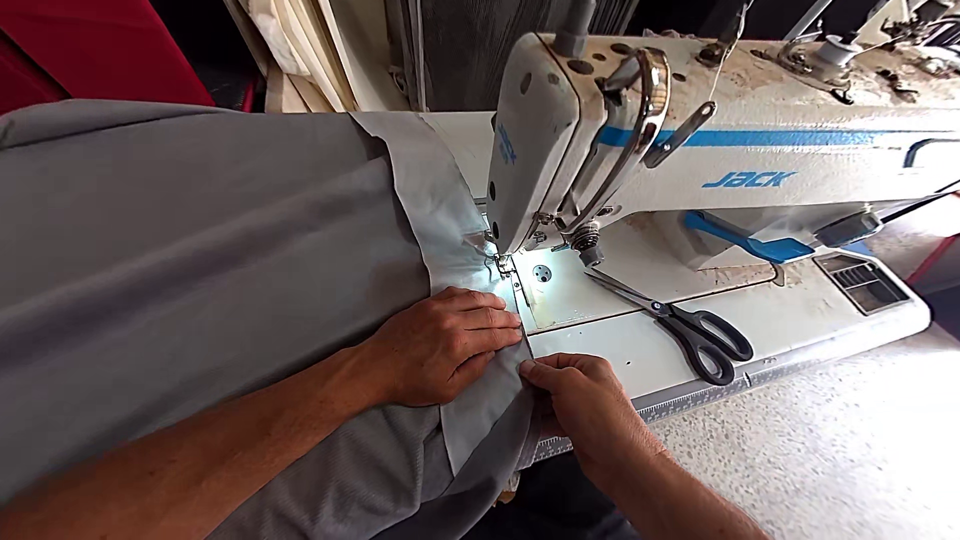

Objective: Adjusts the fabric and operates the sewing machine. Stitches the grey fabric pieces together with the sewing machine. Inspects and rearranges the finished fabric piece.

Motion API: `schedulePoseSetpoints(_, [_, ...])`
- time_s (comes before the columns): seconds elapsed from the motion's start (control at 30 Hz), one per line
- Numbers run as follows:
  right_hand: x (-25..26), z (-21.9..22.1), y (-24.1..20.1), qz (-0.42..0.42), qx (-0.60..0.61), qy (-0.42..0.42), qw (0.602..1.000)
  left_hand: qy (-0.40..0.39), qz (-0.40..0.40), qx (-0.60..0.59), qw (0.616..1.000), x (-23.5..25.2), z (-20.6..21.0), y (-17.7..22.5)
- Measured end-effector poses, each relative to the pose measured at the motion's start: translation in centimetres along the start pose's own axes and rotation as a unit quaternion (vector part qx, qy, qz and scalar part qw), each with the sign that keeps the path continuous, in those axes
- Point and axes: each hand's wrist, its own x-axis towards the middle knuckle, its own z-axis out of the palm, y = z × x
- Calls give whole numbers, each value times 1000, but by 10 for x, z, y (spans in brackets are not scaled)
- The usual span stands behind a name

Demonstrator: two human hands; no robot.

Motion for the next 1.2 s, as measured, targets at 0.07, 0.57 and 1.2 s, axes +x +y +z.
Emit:
schedulePoseSetpoints(0.07, [2, -1, 0, -5, 0, -1, 1000, -2, -5, 4, 1000, 1, 0, 1])
schedulePoseSetpoints(0.57, [10, -4, -4, -29, -28, -7, 999, 3, -37, 12, 999, 5, 1, 4])
schedulePoseSetpoints(1.2, [23, -2, -23, -52, -97, 5, 994, 5, -68, 34, 997, 12, 1, -5])
